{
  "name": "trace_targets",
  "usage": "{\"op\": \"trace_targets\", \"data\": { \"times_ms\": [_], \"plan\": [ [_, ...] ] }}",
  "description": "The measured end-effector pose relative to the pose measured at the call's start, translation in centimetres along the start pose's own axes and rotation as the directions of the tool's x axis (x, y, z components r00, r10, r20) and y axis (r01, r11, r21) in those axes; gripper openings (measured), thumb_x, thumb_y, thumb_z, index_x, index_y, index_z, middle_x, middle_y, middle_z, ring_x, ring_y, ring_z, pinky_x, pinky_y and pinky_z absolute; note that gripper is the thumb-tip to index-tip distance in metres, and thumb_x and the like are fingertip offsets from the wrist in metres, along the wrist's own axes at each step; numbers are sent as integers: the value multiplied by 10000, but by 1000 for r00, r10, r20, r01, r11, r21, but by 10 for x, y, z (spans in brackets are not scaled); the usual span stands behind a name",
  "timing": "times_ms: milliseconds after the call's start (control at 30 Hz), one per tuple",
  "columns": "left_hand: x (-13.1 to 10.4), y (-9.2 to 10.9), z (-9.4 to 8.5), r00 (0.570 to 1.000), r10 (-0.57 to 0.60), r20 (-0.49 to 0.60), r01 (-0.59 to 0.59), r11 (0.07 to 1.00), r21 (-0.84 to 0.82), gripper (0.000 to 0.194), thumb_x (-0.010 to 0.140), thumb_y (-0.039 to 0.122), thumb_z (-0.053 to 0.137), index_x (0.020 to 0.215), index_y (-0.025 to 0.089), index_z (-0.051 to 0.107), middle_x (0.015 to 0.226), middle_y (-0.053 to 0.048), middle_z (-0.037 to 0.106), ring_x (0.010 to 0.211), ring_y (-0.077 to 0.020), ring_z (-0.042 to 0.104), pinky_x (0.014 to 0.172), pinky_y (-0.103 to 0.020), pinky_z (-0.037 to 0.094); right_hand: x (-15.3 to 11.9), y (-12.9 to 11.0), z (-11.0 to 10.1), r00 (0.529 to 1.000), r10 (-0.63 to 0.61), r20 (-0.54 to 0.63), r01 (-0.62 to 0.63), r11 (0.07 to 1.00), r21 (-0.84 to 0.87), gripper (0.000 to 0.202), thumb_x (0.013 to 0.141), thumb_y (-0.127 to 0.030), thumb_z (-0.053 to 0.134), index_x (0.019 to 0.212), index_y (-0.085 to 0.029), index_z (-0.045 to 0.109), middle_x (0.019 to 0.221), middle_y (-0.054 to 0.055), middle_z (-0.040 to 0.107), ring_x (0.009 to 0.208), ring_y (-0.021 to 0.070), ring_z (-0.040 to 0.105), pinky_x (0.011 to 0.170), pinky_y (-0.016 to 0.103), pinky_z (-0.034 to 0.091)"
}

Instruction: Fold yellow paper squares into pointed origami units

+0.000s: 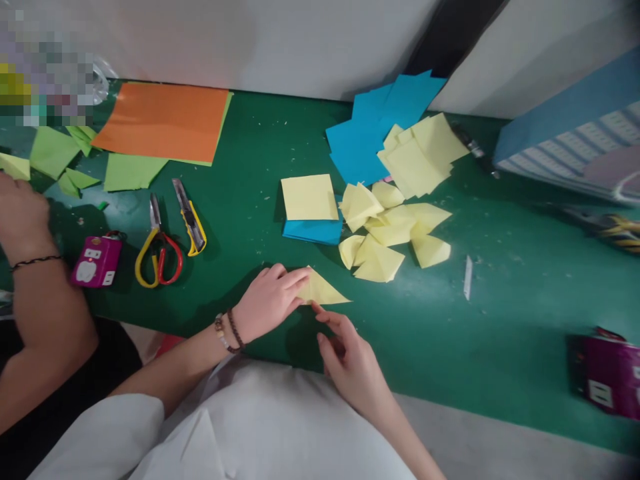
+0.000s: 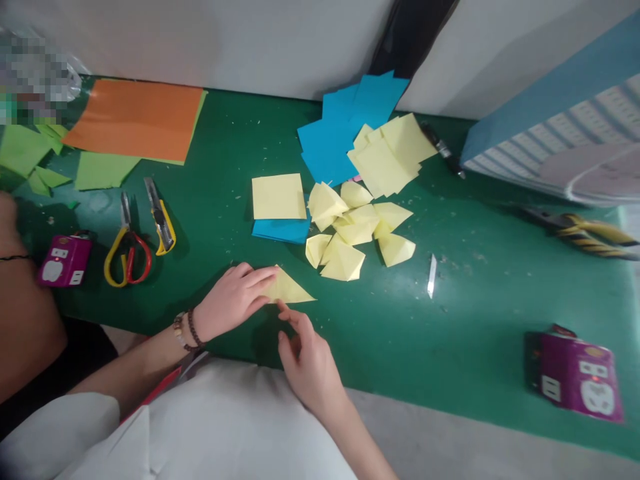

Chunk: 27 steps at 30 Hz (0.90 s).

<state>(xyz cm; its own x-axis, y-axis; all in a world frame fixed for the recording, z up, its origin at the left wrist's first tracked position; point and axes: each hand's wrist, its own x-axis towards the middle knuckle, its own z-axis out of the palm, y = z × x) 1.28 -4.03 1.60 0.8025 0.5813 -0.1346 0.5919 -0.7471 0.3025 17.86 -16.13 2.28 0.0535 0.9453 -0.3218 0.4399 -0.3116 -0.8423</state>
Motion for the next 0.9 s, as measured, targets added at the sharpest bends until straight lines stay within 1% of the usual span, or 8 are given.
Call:
{"op": "trace_targets", "data": {
  "times_ms": [267, 400, 467, 567, 667, 700, 767, 900],
  "plan": [
    [0, 0, 0, 1000, 7, -8, -7, 1000, 9, 365, 950, 263, 500, 1299, 160, 534, 1409, -73, 505, 920, -203, 487, 771, -349, 447, -5, 13, -18, 977, 174, -125, -159, 980, 124, 143, 899, -321, 470, 1012, -233, 469, 1314, 154, 607, 391, 77, 539, 407, 263, 494],
    [0, 0, 0, 1000, 14, -19, -14, 1000, 8, 362, 955, 266, 491, 1295, 151, 539, 1406, -73, 508, 922, -202, 487, 771, -348, 447, -9, 21, -28, 957, 205, -206, -185, 976, 115, 158, 912, -365, 455, 993, -231, 469, 1299, 154, 618, 389, 76, 523, 367, 249, 449],
    [1, -1, -2, 1000, 24, -19, -24, 1000, -4, 355, 968, 265, 460, 1290, 146, 548, 1410, -68, 508, 922, -202, 484, 776, -349, 446, -11, 26, -32, 953, 185, -241, -173, 982, 71, 163, 920, -374, 450, 991, -229, 477, 1280, 147, 633, 388, 77, 521, 365, 250, 441],
    [2, -3, -7, 999, 52, 0, -52, 999, -6, 348, 983, 242, 393, 1269, 153, 570, 1396, -58, 521, 918, -206, 480, 770, -358, 438, -6, 29, -33, 942, 18, -336, -83, 980, -178, 163, 915, -355, 493, 1005, -223, 526, 1189, 113, 683, 433, 80, 536, 438, 249, 467],
    [5, -7, -15, 994, 97, 41, -98, 995, 22, 372, 959, 170, 374, 1282, 159, 558, 1376, -58, 535, 925, -217, 478, 769, -371, 425, 7, 27, -25, 871, -274, -408, 25, 854, -519, 109, 908, -302, 541, 949, -212, 588, 976, 62, 710, 552, 100, 581, 509, 234, 449],
    [6, -9, -17, 992, 112, 56, -113, 993, 30, 384, 946, 148, 380, 1289, 160, 551, 1375, -61, 534, 934, -220, 479, 774, -372, 422, 13, 25, -21, 848, -350, -397, 50, 799, -599, 92, 910, -282, 544, 915, -208, 598, 896, 48, 695, 595, 112, 593, 525, 234, 436],
    [7, -13, -20, 987, 137, 82, -140, 989, 36, 398, 928, 125, 389, 1293, 166, 545, 1380, -66, 526, 960, -223, 481, 784, -369, 417, 24, 23, -13, 831, -449, -329, 97, 699, -708, 106, 919, -252, 535, 856, -202, 603, 771, 28, 646, 629, 131, 581, 563, 250, 417],
    [9, -22, -20, 974, 185, 132, -192, 980, 44, 438, 923, 105, 390, 1335, 189, 511, 1416, -49, 496, 963, -215, 481, 788, -351, 417, 37, 18, 2, 840, -503, -205, 162, 593, -789, 172, 930, -212, 495, 775, -195, 566, 668, 12, 564, 614, 150, 513, 607, 287, 374]
  ]
}}
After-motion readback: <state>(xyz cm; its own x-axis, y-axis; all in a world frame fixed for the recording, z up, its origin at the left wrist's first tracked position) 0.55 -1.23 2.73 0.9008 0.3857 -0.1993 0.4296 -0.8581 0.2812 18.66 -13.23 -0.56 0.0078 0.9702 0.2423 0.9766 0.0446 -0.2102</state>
